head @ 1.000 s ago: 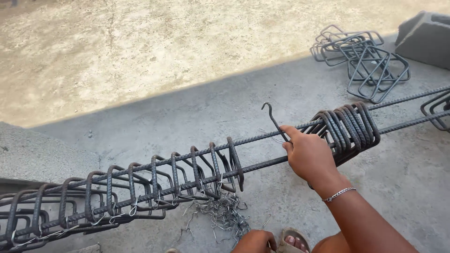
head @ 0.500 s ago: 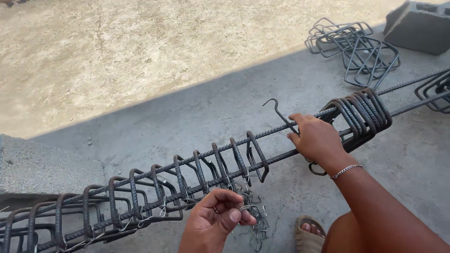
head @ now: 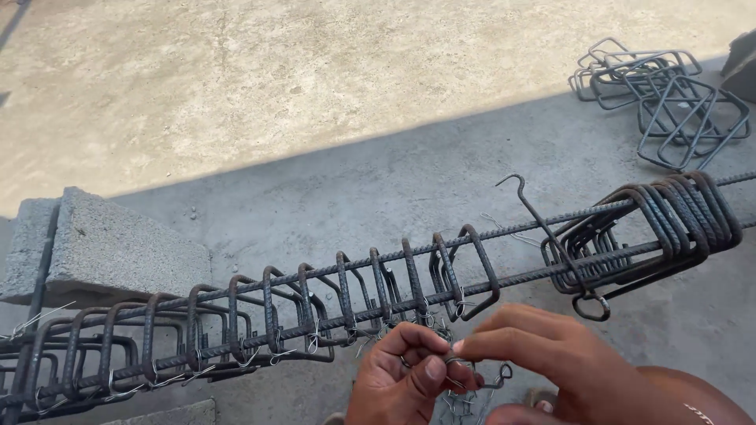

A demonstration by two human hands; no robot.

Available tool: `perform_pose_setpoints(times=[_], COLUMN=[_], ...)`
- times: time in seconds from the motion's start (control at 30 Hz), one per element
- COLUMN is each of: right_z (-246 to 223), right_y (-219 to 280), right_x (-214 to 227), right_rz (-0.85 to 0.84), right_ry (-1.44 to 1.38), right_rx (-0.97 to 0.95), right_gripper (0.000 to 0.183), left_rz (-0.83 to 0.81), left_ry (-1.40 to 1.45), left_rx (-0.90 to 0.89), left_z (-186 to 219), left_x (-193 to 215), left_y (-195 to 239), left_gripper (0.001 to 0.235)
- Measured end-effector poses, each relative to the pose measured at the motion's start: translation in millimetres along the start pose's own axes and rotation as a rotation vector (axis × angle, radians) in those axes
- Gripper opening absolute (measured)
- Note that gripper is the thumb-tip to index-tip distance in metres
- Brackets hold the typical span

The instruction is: Tying metal stirrups to longitudinal rebar rods using wire ties and a hook tool to create a reinforcement cage

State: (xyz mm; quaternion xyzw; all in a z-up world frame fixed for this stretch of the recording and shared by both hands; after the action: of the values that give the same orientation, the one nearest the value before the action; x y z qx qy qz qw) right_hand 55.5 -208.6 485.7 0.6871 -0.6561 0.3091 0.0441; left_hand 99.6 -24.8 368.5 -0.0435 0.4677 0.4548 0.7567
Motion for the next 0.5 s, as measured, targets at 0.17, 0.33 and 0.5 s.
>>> perform_pose_setpoints(times=[0.17, 0.33, 0.5], right_z=[-10.6, -15.6, -13.5], right_y=[3.5, -7.8, -5.4], right_x=[-11.1, -8.6, -12.0], right_rz=[0.212, 0.229, 0.3], right_ry=[0.226, 0.075, 0.073], right_rx=[0.184, 0.195, 0.187], right_gripper=[0.03, 0.033, 0.027], left_rz=[-0.05, -0.063, -0.092], left_ry=[0.034, -0.135, -0.213], left_rx=[-0.062, -0.124, -0.154], left_z=[1.0, 15.6, 7.7], left_x=[-2.6, -6.3, 21.6], left_y=[5.3, 10.4, 7.9], left_gripper=[0.028, 0.042, 0.045])
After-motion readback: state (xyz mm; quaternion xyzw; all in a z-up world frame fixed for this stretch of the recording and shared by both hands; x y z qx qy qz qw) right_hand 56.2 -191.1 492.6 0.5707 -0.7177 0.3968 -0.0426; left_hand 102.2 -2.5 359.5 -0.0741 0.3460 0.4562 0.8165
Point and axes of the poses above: each hand's wrist, its own y-axis away from the middle knuckle, its own x-axis out of the back of the hand, z = x × y, the point moved 3 cm from there along -y, towards the middle knuckle, and after that the axes turned 10 degrees about z, right-handed, at the moved point
